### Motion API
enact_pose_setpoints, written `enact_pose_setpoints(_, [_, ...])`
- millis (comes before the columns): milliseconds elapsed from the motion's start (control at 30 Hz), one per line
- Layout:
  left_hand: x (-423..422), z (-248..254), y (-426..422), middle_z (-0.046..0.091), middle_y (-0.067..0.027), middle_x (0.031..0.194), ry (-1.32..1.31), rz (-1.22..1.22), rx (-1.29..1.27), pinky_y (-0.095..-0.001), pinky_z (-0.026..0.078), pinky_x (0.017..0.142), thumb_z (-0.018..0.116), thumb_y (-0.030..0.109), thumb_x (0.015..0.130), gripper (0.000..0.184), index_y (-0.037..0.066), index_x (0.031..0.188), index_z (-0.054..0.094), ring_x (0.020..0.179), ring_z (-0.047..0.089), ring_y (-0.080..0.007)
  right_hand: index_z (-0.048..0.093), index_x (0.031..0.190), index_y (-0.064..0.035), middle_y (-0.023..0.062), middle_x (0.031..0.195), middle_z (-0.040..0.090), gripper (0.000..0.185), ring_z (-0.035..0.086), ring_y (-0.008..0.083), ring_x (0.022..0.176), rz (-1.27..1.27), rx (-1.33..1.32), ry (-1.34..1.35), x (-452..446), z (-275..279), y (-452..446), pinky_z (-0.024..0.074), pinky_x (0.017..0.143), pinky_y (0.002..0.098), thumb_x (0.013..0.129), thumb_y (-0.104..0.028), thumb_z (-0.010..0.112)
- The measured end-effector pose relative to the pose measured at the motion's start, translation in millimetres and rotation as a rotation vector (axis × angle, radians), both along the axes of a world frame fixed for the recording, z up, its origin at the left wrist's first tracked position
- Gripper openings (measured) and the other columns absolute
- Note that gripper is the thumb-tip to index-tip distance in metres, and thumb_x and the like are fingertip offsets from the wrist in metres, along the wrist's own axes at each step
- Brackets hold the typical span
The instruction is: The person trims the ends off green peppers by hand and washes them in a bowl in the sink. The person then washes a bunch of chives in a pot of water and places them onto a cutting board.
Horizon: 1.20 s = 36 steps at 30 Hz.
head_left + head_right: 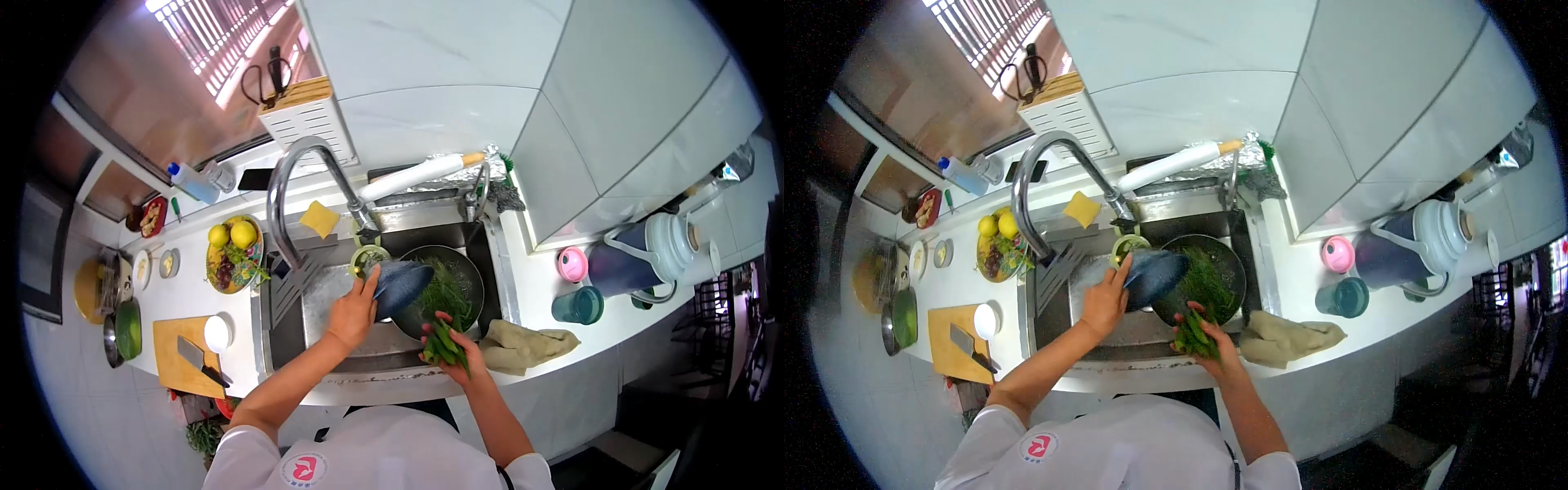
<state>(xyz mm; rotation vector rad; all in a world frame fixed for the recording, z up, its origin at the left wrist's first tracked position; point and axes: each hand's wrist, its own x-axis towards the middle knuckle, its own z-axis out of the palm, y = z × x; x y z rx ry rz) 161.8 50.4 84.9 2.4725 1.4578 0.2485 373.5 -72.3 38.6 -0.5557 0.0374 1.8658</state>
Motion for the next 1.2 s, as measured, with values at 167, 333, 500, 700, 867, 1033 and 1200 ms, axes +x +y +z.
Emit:
enact_pose_setpoints(167, [-35.8, -45.4, -32.3, 0.057, -0.0229, 0.097, -0.424, 0.242, -0.196, -0.0407, 0.049, 0.066, 0.049, 0.006, 0.079, 0.049, 0.007, 0.128, 0.044, 0.074, 0.061, -0.0345, 0.041, 0.130, -0.0147, 0.0087, 0.118, 0.050, 0.045, 0.051, 0.0225, 0.108, 0.107, -0.005, -0.387, -38.2, 21.7, 36.5, 0.0445, 0.090, 0.0437, 0.089, -0.030, 0.053])
enact_pose_setpoints(333, [-84.4, -46.2, -61.3, 0.061, -0.0156, 0.095, -0.626, 0.520, -0.765, -0.0329, 0.049, 0.068, 0.049, 0.007, 0.085, 0.038, 0.001, 0.123, 0.048, 0.077, 0.062, -0.0190, 0.035, 0.138, -0.0116, 0.0134, 0.140, 0.033, 0.052, 0.032, 0.0256, 0.129, 0.307, 0.103, -0.845, -85.8, 36.3, 44.8, 0.0230, 0.105, 0.0363, 0.092, -0.030, 0.050])
enact_pose_setpoints(500, [-166.3, -36.6, -77.4, 0.061, -0.0070, 0.097, -1.158, 0.559, -0.811, -0.0261, 0.049, 0.062, 0.050, 0.007, 0.085, 0.036, 0.001, 0.121, 0.048, 0.079, 0.060, -0.0134, 0.055, 0.117, -0.0041, 0.0137, 0.128, 0.046, 0.034, 0.046, 0.0211, 0.116, 0.092, 0.475, -1.188, -143.5, 118.8, 35.5, 0.0380, 0.095, 0.0324, 0.094, -0.028, 0.047])
enact_pose_setpoints(700, [-276.3, 18.5, -87.4, 0.061, -0.0049, 0.093, -1.382, 0.862, -0.804, -0.0248, 0.050, 0.056, 0.052, 0.006, 0.082, 0.030, 0.004, 0.112, 0.053, 0.075, 0.060, -0.0114, 0.059, 0.099, -0.0013, 0.0115, 0.102, 0.062, 0.029, 0.060, 0.0186, 0.090, -0.081, 0.229, -0.864, -158.4, 102.8, 49.6, 0.0504, 0.075, 0.0310, 0.093, -0.028, 0.050])
enact_pose_setpoints(867, [-373.4, 42.2, -86.2, 0.062, -0.0061, 0.083, -1.486, 1.032, -0.585, -0.0233, 0.048, 0.042, 0.052, 0.006, 0.079, 0.028, 0.002, 0.106, 0.054, 0.061, 0.060, -0.0123, 0.062, 0.096, -0.0030, 0.0036, 0.093, 0.062, 0.020, 0.058, 0.0158, 0.092, -0.025, 0.466, -2.288, -143.6, 5.4, 42.7, 0.0438, 0.083, 0.0292, 0.085, -0.020, 0.064])
enact_pose_setpoints(1033, [-457.7, 26.2, -59.7, 0.060, -0.0164, 0.084, -1.618, 1.184, -0.335, -0.0318, 0.053, 0.037, 0.045, 0.003, 0.080, 0.025, -0.003, 0.103, 0.048, 0.054, 0.062, -0.0246, 0.061, 0.098, -0.0072, -0.0020, 0.088, 0.059, 0.017, 0.056, 0.0089, 0.082, 0.084, 0.010, -1.295, -167.9, -6.7, 21.5, 0.0478, 0.066, 0.0256, 0.088, -0.021, 0.059])
enact_pose_setpoints(1200, [-519.2, -25.9, -7.5, 0.058, -0.0201, 0.087, -1.709, 1.300, -0.131, -0.0319, 0.054, 0.036, 0.043, 0.003, 0.081, 0.029, -0.003, 0.109, 0.040, 0.053, 0.062, -0.0309, 0.061, 0.097, -0.0067, -0.0005, 0.087, 0.061, 0.016, 0.057, 0.0094, 0.076, 0.113, 0.055, -1.386, -174.3, -8.6, -3.8, 0.0485, 0.063, 0.0246, 0.089, -0.020, 0.058])
